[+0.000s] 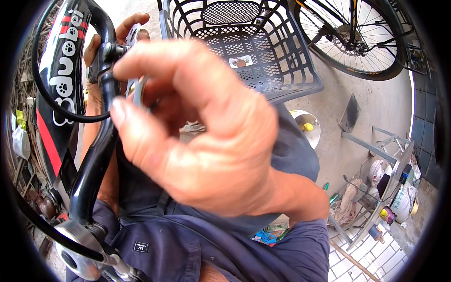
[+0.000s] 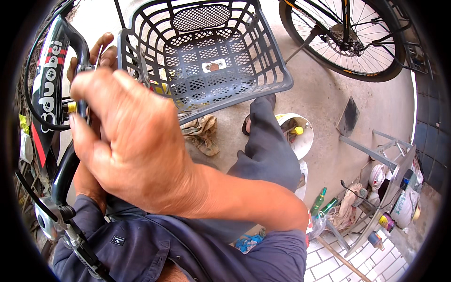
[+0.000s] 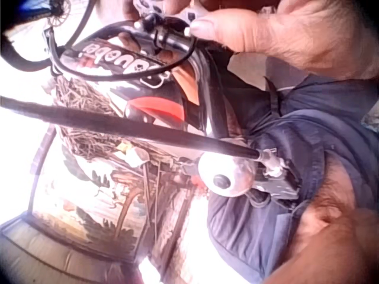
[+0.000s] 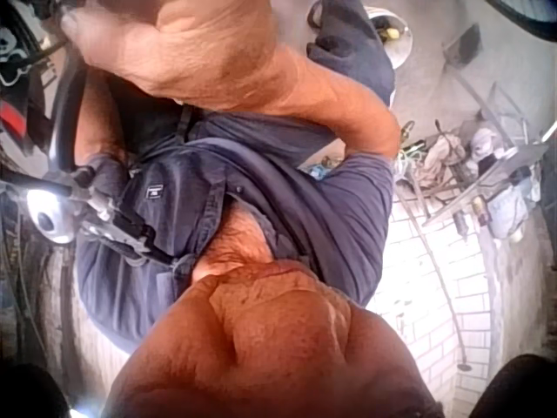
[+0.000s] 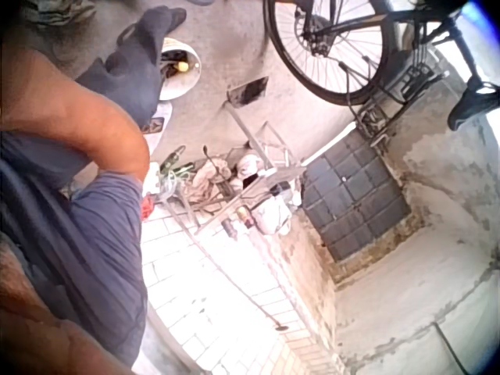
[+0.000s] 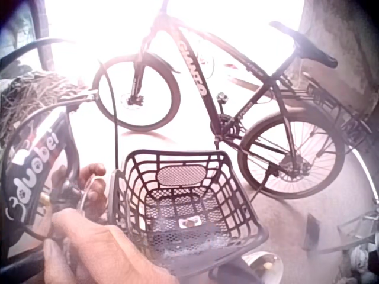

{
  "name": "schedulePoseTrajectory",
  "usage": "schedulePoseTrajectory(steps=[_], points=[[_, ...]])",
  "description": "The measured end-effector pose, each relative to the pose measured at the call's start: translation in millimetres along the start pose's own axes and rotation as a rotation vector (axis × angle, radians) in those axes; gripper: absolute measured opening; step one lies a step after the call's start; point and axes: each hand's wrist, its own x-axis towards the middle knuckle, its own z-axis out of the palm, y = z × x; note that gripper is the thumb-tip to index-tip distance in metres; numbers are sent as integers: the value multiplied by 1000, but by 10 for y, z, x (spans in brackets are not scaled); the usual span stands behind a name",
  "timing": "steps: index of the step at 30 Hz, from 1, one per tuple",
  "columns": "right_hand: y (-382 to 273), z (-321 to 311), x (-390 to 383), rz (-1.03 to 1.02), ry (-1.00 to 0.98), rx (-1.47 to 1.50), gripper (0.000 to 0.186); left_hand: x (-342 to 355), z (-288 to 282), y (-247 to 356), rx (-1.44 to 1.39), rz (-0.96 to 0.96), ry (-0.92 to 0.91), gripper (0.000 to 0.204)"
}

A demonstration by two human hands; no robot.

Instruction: The person sits on the floor and uses a multi-tool to tighten a bolt on the bicycle's handlebar stem. The person repeatedly turns the tool to secure the component while holding the handlebar steady.

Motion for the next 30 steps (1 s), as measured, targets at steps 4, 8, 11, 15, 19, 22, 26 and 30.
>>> schedulePoseTrajectory(steps=[4, 8, 11, 15, 19, 22, 26, 30], points=[[63, 74, -213, -66, -71, -128, 30, 134, -228, 50, 23, -69, -304, 94], [13, 42, -149, -26, -29, -105, 27, 130, -153, 44, -95, -111, -335, 93], [-94, 0, -8, 92, 54, 39, 20, 52, -179, 12, -179, -72, -276, 95], [-284, -178, 278, 225, 139, 153, 12, 92, -152, -8, -141, -82, -286, 92], [-206, -175, 362, 274, 134, 207, 12, 119, -173, 45, -130, -93, -303, 90], [-89, -182, 399, 288, 125, 237, 12, 142, -138, 19, -124, -115, -320, 89], [-154, -173, 365, 231, 119, 216, 13, 112, -142, 76, -60, -138, -326, 90], [-181, -153, 164, 85, 126, 85, 13, 170, -250, -132, -169, -81, -350, 92]])
